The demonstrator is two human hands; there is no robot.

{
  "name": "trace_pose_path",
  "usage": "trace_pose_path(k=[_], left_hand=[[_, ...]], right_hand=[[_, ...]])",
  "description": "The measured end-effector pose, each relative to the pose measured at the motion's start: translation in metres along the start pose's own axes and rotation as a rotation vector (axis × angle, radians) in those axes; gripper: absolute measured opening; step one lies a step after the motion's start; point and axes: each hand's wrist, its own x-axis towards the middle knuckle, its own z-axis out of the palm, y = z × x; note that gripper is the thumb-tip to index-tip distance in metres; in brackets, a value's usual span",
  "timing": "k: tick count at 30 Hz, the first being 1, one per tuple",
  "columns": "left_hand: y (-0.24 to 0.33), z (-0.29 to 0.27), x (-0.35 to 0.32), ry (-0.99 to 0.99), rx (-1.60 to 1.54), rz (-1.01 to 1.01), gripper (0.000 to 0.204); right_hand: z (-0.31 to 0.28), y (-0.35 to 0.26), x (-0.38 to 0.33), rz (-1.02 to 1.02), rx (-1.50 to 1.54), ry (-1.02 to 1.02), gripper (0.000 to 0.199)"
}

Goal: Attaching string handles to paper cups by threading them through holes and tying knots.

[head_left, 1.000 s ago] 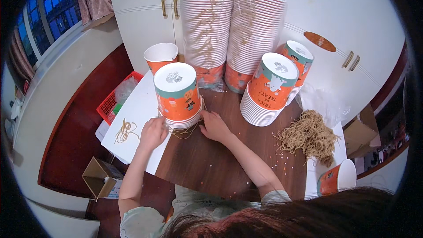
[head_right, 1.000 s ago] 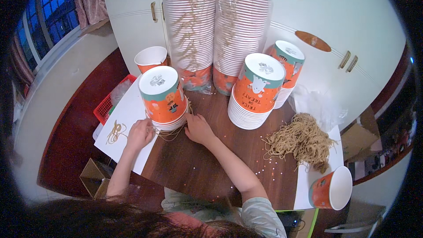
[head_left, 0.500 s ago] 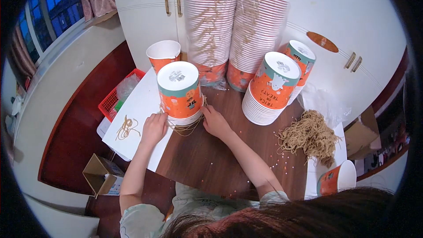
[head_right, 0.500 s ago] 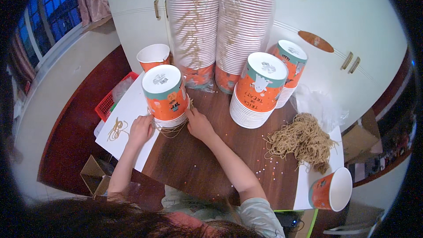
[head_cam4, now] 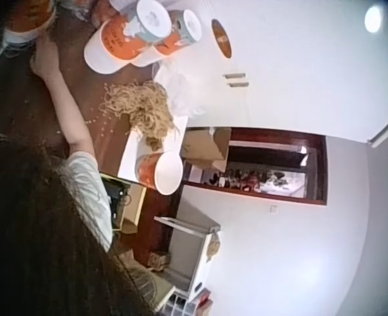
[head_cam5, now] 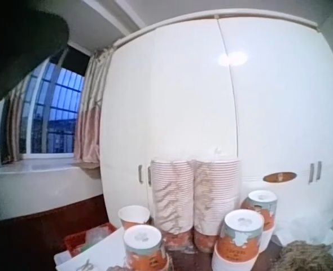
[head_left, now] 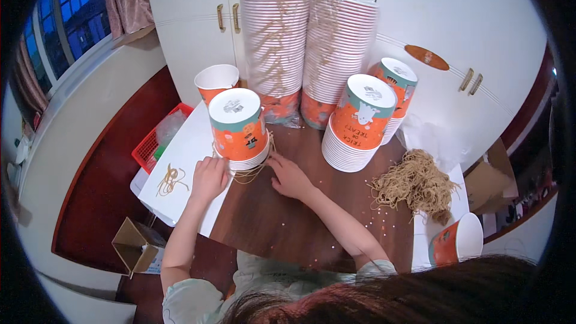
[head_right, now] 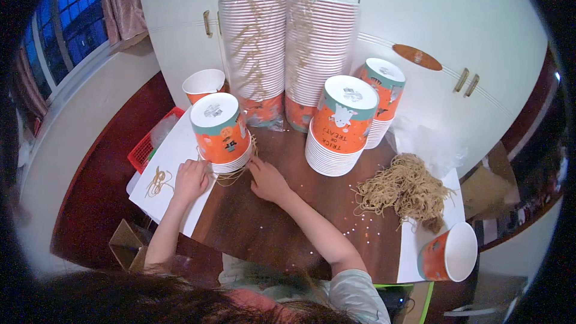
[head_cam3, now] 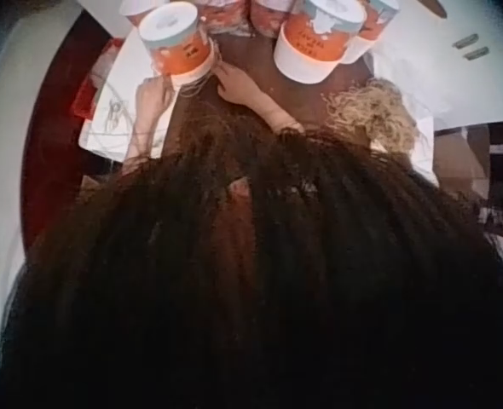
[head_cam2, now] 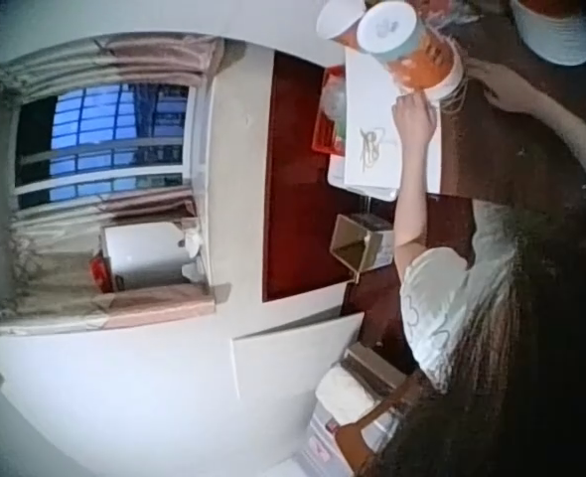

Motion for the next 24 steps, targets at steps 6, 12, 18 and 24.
trace_pose_path(k=[6, 12, 18, 24], left_hand=[[0.072, -0.031, 0.058, 0.112, -0.185, 0.213, 0.020], [0.163, -0.039, 0.181, 0.203, -0.492, 0.434, 0.045], [0.221, -0.015, 0.224, 0.041, -0.536, 0.440, 0.042], [0.235, -0.012, 0.226, 0.158, -0.652, 0.310, 0.025]], right_hand=[[-0.045, -0.038, -0.047, -0.058, 0.152, -0.258, 0.025], [-0.069, -0.066, -0.105, -0.050, 0.278, -0.239, 0.022], [-0.070, -0.051, -0.147, 0.130, 0.312, -0.090, 0.017], [-0.063, -0.052, -0.146, 0.268, 0.368, -0.030, 0.014]])
